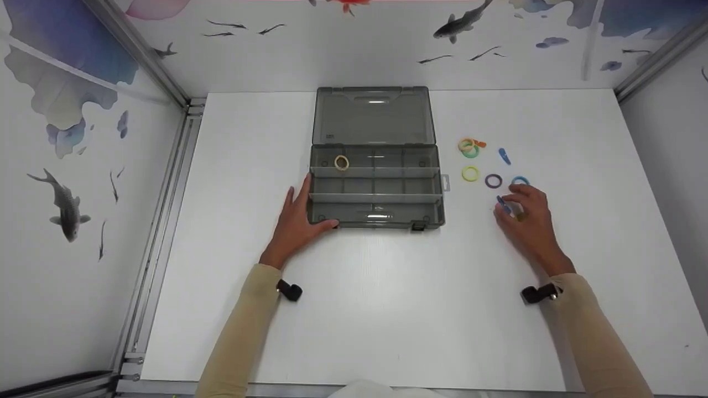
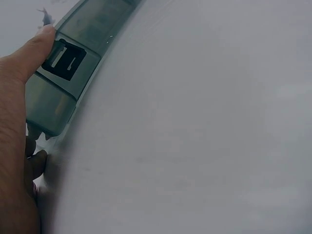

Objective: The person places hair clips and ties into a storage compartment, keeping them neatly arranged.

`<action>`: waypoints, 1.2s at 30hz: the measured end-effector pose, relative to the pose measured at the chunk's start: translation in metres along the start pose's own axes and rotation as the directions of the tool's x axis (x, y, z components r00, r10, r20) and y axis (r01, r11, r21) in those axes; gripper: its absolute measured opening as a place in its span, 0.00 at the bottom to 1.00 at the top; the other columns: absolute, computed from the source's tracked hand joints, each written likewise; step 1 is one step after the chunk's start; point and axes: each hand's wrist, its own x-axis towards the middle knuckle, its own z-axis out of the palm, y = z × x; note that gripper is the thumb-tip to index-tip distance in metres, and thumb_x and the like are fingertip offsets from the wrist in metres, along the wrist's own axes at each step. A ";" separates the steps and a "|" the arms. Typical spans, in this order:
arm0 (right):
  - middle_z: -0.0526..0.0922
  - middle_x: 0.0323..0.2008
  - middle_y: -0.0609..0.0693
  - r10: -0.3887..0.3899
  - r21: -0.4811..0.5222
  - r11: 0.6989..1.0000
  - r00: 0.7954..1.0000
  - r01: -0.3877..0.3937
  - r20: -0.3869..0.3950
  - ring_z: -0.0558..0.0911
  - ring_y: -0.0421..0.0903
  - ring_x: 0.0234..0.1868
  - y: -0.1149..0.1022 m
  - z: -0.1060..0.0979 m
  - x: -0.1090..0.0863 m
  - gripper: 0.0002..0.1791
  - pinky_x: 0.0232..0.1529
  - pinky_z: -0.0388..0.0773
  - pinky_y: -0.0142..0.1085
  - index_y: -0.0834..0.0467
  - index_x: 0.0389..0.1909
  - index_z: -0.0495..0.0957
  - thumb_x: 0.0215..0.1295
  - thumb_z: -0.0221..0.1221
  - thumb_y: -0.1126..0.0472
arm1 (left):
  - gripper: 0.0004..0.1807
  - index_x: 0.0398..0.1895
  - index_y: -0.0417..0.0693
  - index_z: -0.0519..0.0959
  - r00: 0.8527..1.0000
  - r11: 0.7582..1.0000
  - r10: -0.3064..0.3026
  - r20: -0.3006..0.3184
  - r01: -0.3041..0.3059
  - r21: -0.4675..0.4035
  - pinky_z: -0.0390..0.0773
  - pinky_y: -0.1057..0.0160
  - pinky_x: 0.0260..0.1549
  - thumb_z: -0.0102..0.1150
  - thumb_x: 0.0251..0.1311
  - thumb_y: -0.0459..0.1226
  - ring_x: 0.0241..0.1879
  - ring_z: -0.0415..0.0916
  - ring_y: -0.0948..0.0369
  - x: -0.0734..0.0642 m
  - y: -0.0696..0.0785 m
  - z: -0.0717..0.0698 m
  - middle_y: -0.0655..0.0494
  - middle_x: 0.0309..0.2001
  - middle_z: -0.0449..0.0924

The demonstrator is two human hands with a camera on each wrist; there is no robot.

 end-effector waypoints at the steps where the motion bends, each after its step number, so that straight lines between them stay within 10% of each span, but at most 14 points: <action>1: 0.76 0.72 0.57 -0.002 0.000 1.000 1.000 0.002 -0.001 0.64 0.59 0.80 0.000 0.001 0.000 0.11 0.83 0.56 0.54 0.63 0.51 0.87 0.75 0.71 0.61 | 0.71 0.93 0.73 0.37 1.000 1.000 -0.001 0.001 0.001 0.002 0.53 0.24 0.77 0.72 0.56 0.75 0.89 0.33 0.40 0.000 0.000 0.000 0.49 0.91 0.45; 26: 0.78 0.69 0.60 -0.083 -0.052 0.995 0.996 0.081 -0.029 0.65 0.61 0.79 0.002 0.006 0.001 0.03 0.82 0.58 0.53 0.65 0.41 0.86 0.70 0.71 0.71 | 0.71 0.93 0.74 0.38 1.000 1.000 -0.016 -0.005 0.016 0.005 0.56 0.25 0.77 0.73 0.56 0.74 0.89 0.34 0.41 -0.001 0.004 -0.001 0.52 0.91 0.46; 36: 0.78 0.72 0.51 0.049 0.026 0.998 0.998 -0.048 -0.038 0.64 0.51 0.81 -0.008 0.003 0.001 0.04 0.83 0.57 0.47 0.62 0.41 0.87 0.75 0.68 0.64 | 0.72 0.93 0.71 0.38 1.000 1.000 -0.003 -0.013 0.003 0.008 0.56 0.26 0.77 0.72 0.55 0.76 0.89 0.34 0.39 0.000 0.003 0.000 0.50 0.90 0.46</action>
